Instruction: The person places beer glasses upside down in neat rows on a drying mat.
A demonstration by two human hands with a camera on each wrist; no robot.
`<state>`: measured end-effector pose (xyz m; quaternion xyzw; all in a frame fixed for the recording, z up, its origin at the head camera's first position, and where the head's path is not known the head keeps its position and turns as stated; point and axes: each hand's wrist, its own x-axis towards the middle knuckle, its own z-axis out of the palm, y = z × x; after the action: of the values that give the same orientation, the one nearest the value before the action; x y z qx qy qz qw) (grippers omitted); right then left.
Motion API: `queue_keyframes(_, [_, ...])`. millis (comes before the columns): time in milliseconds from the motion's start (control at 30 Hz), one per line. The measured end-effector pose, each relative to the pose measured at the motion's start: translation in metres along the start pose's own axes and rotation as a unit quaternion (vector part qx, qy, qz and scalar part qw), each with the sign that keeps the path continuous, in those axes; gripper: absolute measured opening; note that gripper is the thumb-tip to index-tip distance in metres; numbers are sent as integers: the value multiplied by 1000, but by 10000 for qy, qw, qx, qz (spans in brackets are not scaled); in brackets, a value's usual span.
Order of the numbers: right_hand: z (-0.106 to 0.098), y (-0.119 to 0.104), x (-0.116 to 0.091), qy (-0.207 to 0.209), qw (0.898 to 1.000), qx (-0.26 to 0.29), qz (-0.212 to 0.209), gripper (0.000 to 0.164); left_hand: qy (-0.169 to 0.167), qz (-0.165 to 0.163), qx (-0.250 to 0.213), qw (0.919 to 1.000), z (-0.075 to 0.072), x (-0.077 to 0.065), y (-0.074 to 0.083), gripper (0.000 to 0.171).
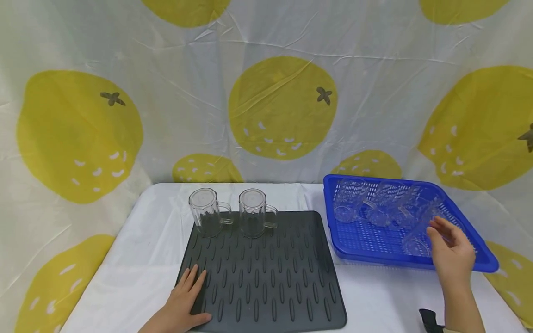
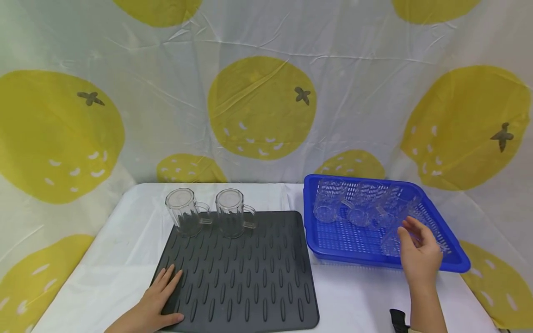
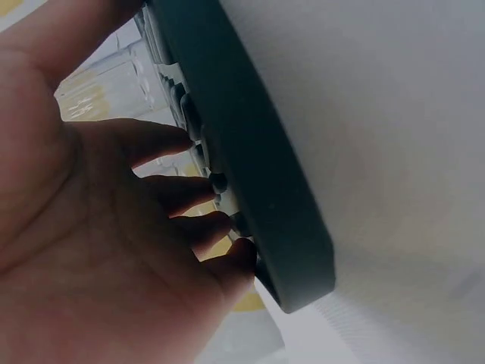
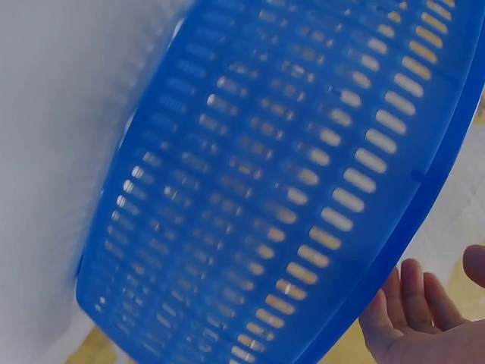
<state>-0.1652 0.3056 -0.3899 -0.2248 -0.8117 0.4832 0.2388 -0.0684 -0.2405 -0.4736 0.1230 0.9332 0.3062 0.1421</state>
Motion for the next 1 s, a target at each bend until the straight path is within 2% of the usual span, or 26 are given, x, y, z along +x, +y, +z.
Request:
queue_keyframes(67, [-4,2,5,170,9997,144,55,39,-62,3,-60,10000,-1,0,1,101])
queue_keyframes(200, [-12,11,14,628,9973,349,-143,38,-153,-8,-92,9998,-3,-1,3,101])
queue_keyframes(267, [-16,18,19,904,9952,216,-306,38,-173,-13,-81,9998,-3,-1,3,102])
queue_keyframes(400, [-22,34,27,1364,9887,-418,-460,41,-168,15,-38,9999,-2,0,2,103])
queue_keyframes(533, [-23,49,33,1492,9846,-827,-381,45,-119,72,63,9999,-2,0,1,103])
queue_keyframes(700, [-26,57,38,1433,9852,-913,-203,47,-96,48,39,9999,-2,0,1,103])
queue_keyframes(867, [-31,52,44,960,9874,-1259,81,51,-94,60,24,9999,-2,0,-1,103])
queue_keyframes(1000, [-33,49,46,616,9847,-1627,124,51,-76,126,76,9999,-1,1,-3,103])
